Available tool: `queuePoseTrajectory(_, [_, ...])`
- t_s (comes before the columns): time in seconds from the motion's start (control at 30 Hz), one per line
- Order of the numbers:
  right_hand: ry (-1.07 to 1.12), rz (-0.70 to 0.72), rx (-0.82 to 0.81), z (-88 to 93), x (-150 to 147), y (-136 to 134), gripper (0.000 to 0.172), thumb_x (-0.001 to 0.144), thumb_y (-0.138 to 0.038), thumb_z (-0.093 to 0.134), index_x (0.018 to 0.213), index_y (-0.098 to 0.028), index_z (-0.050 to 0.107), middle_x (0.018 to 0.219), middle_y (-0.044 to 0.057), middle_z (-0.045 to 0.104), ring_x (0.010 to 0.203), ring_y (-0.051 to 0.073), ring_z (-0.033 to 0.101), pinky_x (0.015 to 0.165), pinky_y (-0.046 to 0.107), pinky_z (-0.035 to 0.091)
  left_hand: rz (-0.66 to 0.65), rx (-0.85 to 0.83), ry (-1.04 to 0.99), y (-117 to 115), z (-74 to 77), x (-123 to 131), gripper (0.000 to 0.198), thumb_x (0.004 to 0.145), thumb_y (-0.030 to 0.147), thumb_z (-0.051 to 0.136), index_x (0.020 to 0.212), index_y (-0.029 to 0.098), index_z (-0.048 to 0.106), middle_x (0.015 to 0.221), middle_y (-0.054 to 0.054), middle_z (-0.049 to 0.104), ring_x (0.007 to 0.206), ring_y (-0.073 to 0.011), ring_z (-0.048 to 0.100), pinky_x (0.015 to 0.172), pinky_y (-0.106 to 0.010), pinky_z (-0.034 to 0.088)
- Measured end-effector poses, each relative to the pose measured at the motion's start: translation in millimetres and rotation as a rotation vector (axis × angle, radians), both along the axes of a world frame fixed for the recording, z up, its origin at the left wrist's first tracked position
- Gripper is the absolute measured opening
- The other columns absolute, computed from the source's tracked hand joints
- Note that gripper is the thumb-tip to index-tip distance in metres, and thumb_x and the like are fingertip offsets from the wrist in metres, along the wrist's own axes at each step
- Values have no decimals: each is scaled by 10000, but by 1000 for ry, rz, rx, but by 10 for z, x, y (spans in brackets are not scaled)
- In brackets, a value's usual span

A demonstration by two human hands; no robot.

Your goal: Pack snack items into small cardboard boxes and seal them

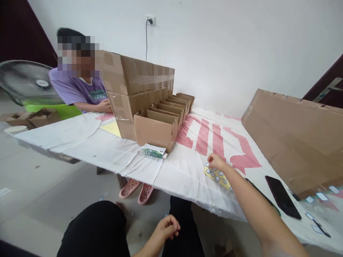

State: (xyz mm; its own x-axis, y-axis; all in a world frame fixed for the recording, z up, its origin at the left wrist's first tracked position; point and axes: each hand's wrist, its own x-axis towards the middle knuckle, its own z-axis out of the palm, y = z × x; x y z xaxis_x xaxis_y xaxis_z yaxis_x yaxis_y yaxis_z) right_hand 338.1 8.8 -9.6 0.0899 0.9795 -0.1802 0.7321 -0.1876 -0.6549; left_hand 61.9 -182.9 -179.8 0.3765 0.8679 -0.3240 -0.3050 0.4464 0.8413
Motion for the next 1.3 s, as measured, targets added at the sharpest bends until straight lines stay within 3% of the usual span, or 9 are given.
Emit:
queuePoseTrajectory(0.13, [-117, -6, -82, -63, 23, 55, 102, 842, -202, 661, 891, -140, 596, 742, -33, 616, 609, 90, 591, 575, 231, 507, 1, 9, 26, -9, -7, 2, 239, 614, 327, 746, 640, 155, 582, 675, -19, 668, 541, -105, 572, 492, -213, 301])
queuePoseTrajectory(0.27, [-249, -54, -116, -79, 20, 80, 185, 917, -310, 587, 977, -138, 615, 861, 3, 644, 685, 107, 613, 632, 273, 538, 31, 25, 32, -23, -51, 26, 251, 617, 345, 749, 639, 155, 586, 661, -19, 654, 533, -103, 555, 487, -215, 294])
queuePoseTrajectory(0.43, [-367, -52, -81, -55, -12, 59, 146, 878, -288, 631, 914, -147, 625, 855, 1, 651, 702, 114, 608, 663, 281, 516, 33, 23, 51, -28, -113, 44, 240, 607, 336, 742, 628, 159, 581, 655, -19, 655, 530, -109, 557, 480, -216, 288])
queuePoseTrajectory(0.63, [-453, -65, -10, 2, -17, 6, 190, 646, -200, 770, 715, -208, 593, 664, -28, 641, 637, 146, 605, 553, 243, 365, -5, 23, 55, -38, -93, 28, 134, 620, 249, 694, 649, 158, 601, 672, -22, 665, 538, -110, 569, 493, -224, 302])
queuePoseTrajectory(0.83, [-473, -102, 7, 46, 28, -56, 292, 632, -321, 776, 570, -219, 509, 530, -9, 593, 542, 170, 567, 513, 263, 318, -7, 34, 115, -31, -36, 17, 161, 614, 279, 709, 625, 163, 598, 600, -8, 629, 510, -111, 546, 488, -230, 293])
queuePoseTrajectory(0.97, [-426, -111, 71, 69, 62, -159, 248, 641, -324, 775, 607, -217, 554, 629, 0, 644, 618, 167, 592, 537, 253, 348, -21, 42, 184, -26, -43, -17, 170, 601, 294, 706, 603, 166, 593, 547, 15, 583, 503, -111, 526, 493, -232, 296])
queuePoseTrajectory(1.1, [-354, -146, 138, 200, 348, -291, 83, 814, -285, 620, 774, -212, 620, 789, -11, 682, 713, 131, 607, 600, 225, 402, -19, 45, 225, -10, -144, -34, 137, 580, 270, 676, 609, 169, 588, 545, 29, 575, 509, -111, 523, 486, -225, 287])
queuePoseTrajectory(1.3, [-300, -301, 24, 327, 1019, -707, 165, 905, -305, 585, 883, -148, 631, 839, 6, 653, 714, 121, 606, 661, 271, 508, -46, 50, 303, -19, -351, -4, 125, 581, 264, 648, 599, 179, 559, 540, 37, 577, 481, -107, 510, 470, -220, 263])
